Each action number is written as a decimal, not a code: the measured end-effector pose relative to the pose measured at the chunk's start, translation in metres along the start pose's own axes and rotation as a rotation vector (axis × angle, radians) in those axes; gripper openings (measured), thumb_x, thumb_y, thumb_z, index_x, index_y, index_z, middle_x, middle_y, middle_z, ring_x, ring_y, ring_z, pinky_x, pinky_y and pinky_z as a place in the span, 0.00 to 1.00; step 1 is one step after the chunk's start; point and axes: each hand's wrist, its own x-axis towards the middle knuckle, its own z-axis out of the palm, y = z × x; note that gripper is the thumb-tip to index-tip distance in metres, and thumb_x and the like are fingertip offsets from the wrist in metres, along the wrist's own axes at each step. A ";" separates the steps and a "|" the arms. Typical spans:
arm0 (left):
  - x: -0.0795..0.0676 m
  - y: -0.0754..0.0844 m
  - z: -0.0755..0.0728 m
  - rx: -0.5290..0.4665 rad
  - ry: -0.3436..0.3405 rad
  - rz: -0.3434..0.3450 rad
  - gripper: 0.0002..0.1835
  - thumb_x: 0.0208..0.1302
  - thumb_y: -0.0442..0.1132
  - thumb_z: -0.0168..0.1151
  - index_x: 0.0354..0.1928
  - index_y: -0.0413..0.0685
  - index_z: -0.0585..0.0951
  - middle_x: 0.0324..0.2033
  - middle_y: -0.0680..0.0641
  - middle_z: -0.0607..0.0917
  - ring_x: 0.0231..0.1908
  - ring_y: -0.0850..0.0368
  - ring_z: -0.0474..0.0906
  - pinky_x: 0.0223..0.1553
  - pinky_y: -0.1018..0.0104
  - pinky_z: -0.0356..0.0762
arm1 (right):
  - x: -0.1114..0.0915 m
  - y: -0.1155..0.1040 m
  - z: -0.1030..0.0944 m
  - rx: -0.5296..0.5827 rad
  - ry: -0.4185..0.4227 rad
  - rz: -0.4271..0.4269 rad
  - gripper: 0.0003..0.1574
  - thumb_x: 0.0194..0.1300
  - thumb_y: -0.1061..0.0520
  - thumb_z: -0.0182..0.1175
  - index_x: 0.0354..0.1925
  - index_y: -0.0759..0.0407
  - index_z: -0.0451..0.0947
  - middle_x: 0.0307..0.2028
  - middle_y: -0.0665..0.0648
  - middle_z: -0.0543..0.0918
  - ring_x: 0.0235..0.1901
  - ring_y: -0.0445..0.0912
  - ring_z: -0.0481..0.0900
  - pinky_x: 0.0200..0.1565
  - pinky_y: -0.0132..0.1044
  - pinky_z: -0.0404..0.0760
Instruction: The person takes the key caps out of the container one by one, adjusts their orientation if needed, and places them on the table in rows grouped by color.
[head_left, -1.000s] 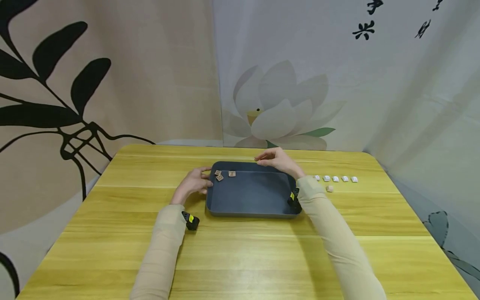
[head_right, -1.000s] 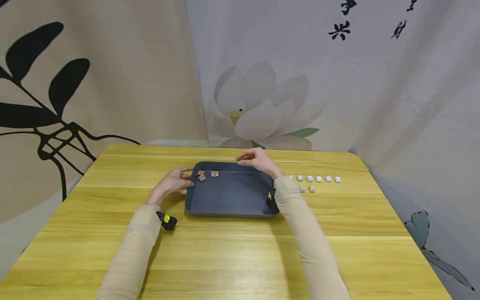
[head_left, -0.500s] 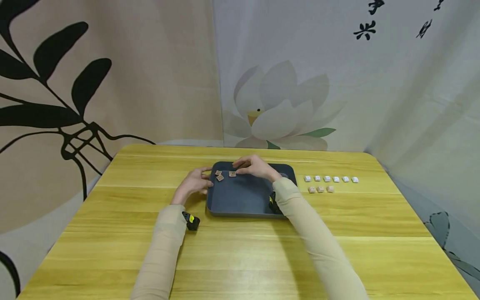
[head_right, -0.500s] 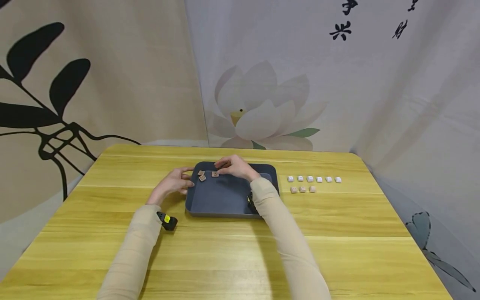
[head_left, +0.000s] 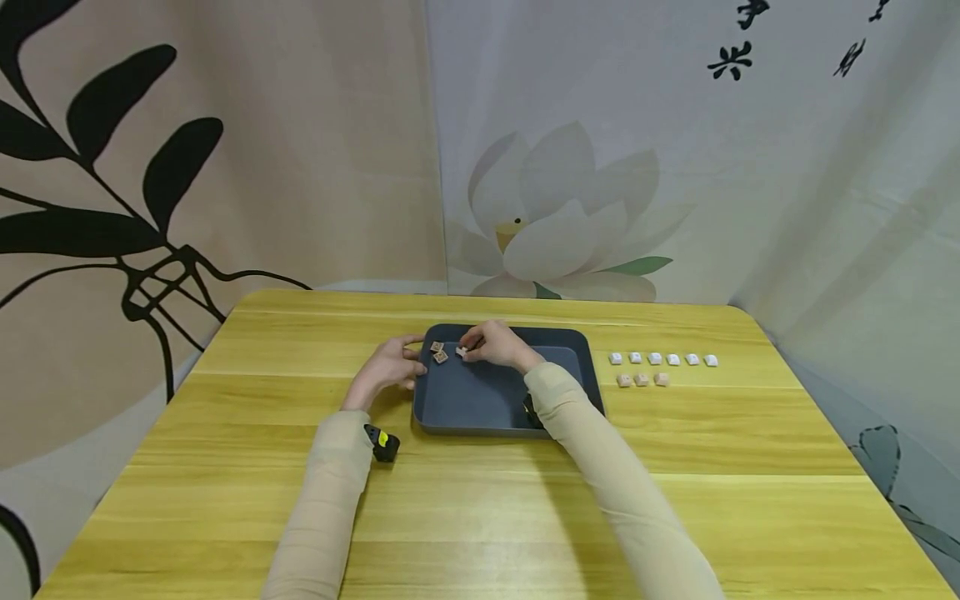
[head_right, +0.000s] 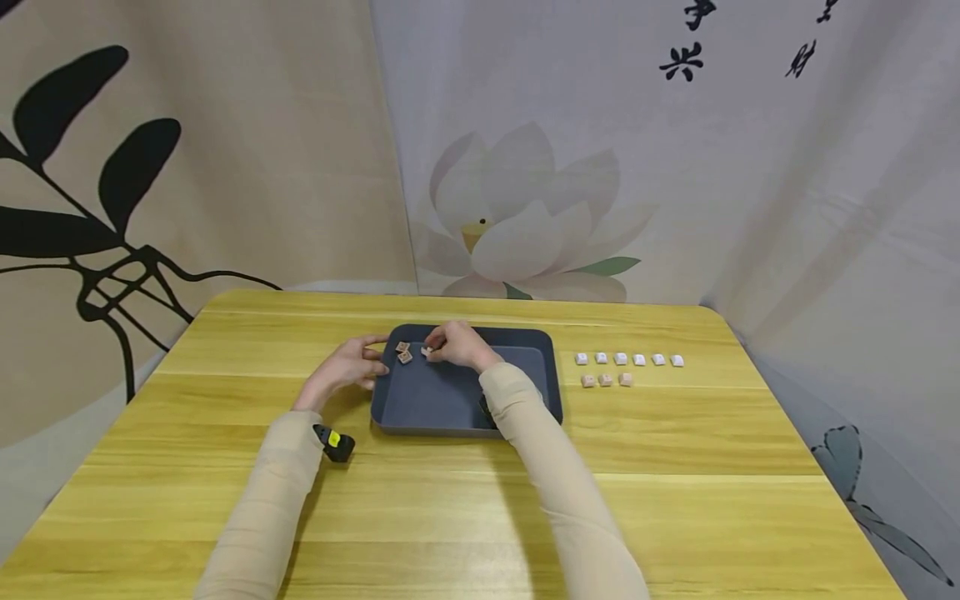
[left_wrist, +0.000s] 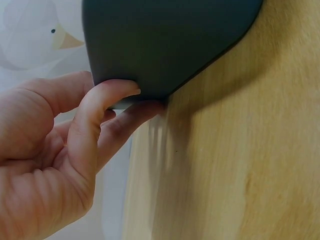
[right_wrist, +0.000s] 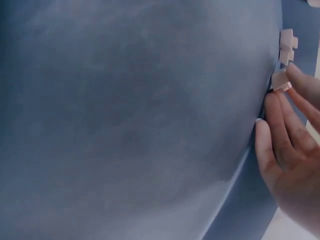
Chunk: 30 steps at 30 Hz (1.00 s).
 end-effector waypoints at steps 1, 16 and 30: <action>0.000 0.000 0.000 0.002 0.000 0.002 0.38 0.61 0.27 0.56 0.72 0.42 0.56 0.60 0.29 0.73 0.17 0.64 0.75 0.22 0.72 0.76 | 0.001 -0.001 0.001 -0.022 0.009 0.003 0.17 0.61 0.59 0.64 0.49 0.60 0.82 0.44 0.59 0.86 0.42 0.48 0.83 0.43 0.37 0.83; 0.001 -0.001 -0.001 -0.006 -0.004 0.002 0.38 0.61 0.26 0.56 0.73 0.43 0.56 0.60 0.29 0.73 0.16 0.64 0.74 0.22 0.71 0.76 | 0.000 0.003 0.000 -0.012 -0.007 -0.006 0.08 0.62 0.61 0.62 0.41 0.57 0.84 0.39 0.56 0.85 0.38 0.45 0.82 0.40 0.34 0.82; -0.001 -0.002 -0.001 -0.020 -0.011 0.016 0.38 0.60 0.25 0.56 0.73 0.41 0.55 0.60 0.28 0.73 0.17 0.63 0.75 0.22 0.71 0.77 | -0.010 0.007 -0.014 0.112 -0.012 -0.063 0.10 0.64 0.58 0.61 0.44 0.59 0.82 0.39 0.56 0.85 0.37 0.43 0.82 0.40 0.34 0.82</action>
